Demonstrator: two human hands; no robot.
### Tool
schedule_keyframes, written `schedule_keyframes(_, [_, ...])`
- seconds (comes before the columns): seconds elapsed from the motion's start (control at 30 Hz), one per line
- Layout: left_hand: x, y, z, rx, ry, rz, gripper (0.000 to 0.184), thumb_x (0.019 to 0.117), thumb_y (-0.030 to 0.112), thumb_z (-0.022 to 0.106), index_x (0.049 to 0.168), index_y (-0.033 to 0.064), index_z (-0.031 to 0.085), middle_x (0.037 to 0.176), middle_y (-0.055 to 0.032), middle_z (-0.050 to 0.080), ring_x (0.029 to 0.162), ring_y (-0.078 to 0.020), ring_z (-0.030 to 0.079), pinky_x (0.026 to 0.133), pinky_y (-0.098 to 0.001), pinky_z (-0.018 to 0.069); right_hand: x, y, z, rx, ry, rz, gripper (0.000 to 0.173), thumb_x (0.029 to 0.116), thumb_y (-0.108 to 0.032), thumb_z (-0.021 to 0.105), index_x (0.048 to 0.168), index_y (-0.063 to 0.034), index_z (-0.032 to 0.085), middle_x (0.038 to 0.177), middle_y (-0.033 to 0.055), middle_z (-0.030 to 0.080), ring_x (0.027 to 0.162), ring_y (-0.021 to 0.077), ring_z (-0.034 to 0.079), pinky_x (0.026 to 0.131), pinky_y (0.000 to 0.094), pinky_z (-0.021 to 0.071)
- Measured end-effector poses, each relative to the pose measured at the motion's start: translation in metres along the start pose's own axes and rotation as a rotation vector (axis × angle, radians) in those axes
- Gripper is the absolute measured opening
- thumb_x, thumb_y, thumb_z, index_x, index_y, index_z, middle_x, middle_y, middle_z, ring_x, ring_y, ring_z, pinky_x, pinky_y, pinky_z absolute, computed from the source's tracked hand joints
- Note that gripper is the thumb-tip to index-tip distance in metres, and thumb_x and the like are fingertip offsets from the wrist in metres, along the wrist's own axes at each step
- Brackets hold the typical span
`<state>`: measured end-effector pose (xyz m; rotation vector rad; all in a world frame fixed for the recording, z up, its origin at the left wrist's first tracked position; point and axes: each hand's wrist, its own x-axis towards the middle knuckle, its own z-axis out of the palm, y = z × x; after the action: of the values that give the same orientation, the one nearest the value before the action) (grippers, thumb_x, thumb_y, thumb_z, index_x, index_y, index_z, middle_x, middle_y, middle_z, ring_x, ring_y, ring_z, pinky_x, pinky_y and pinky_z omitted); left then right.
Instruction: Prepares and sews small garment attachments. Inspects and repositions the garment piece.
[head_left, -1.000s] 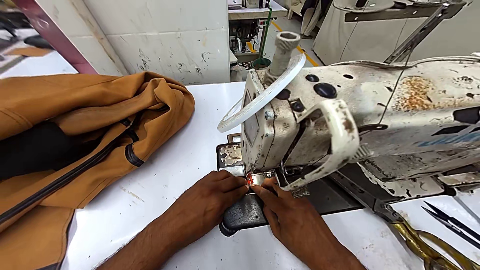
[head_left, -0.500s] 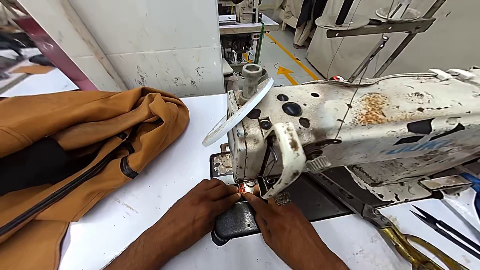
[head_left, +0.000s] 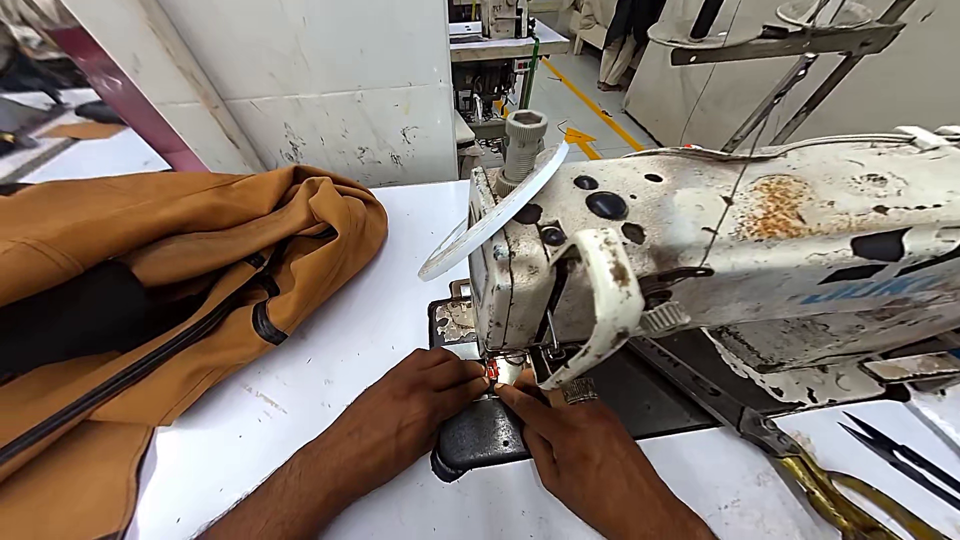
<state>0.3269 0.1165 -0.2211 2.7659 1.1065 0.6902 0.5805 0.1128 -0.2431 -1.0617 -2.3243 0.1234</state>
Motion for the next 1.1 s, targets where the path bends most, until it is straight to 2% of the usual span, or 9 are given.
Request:
schedule_keyframes(0.27, [0.001, 0.002, -0.001, 0.017, 0.001, 0.003, 0.038, 0.0981, 0.005, 0.048, 0.123, 0.0178, 0.074, 0.126, 0.0058, 0.07, 0.117, -0.0113, 0.063, 0.099, -0.0281, 0.0512, 0.001, -0.005, -0.001, -0.079, -0.063, -0.043, 0.039, 0.0919, -0.008, 0.053, 0.123, -0.0175, 0.074, 0.112, 0.0081, 0.071, 0.098, 0.0234, 0.07, 0.082, 0.0334, 0.0586])
schedule_keyframes(0.5, [0.003, 0.002, -0.001, 0.04, -0.003, -0.016, 0.038, 0.0982, 0.005, 0.049, 0.122, 0.0182, 0.075, 0.126, 0.0059, 0.07, 0.117, -0.0109, 0.063, 0.099, -0.0277, 0.0506, 0.003, -0.005, 0.001, -0.089, -0.071, -0.012, 0.041, 0.0923, -0.009, 0.052, 0.126, -0.0192, 0.074, 0.113, 0.0073, 0.071, 0.098, 0.0223, 0.069, 0.083, 0.0337, 0.0586])
schedule_keyframes(0.77, [0.001, -0.002, -0.001, 0.054, 0.008, 0.012, 0.038, 0.0958, 0.005, 0.05, 0.121, 0.0178, 0.076, 0.126, 0.0061, 0.069, 0.116, -0.0105, 0.062, 0.098, -0.0263, 0.051, 0.003, -0.006, 0.0, -0.13, -0.057, -0.002, 0.042, 0.0922, -0.012, 0.052, 0.125, -0.0221, 0.075, 0.108, 0.0082, 0.07, 0.091, 0.0213, 0.068, 0.075, 0.0326, 0.058])
schedule_keyframes(0.9, [0.002, -0.004, -0.004, 0.056, 0.025, 0.043, 0.039, 0.0925, 0.003, 0.051, 0.118, 0.0182, 0.078, 0.122, 0.0057, 0.071, 0.114, -0.0102, 0.063, 0.097, -0.0255, 0.0511, 0.001, -0.005, 0.0, -0.138, -0.045, -0.012, 0.041, 0.0927, -0.013, 0.052, 0.124, -0.0224, 0.076, 0.113, 0.0085, 0.071, 0.097, 0.0227, 0.069, 0.079, 0.0338, 0.0583])
schedule_keyframes(1.1, [0.003, -0.004, -0.01, 0.08, -0.014, 0.063, 0.039, 0.0916, 0.004, 0.053, 0.117, 0.0191, 0.078, 0.122, 0.0054, 0.071, 0.114, -0.011, 0.063, 0.096, -0.0257, 0.0515, 0.001, -0.006, -0.001, -0.155, -0.062, -0.016, 0.042, 0.0928, -0.013, 0.051, 0.127, -0.0223, 0.074, 0.116, 0.0081, 0.068, 0.097, 0.0216, 0.067, 0.073, 0.0329, 0.0563])
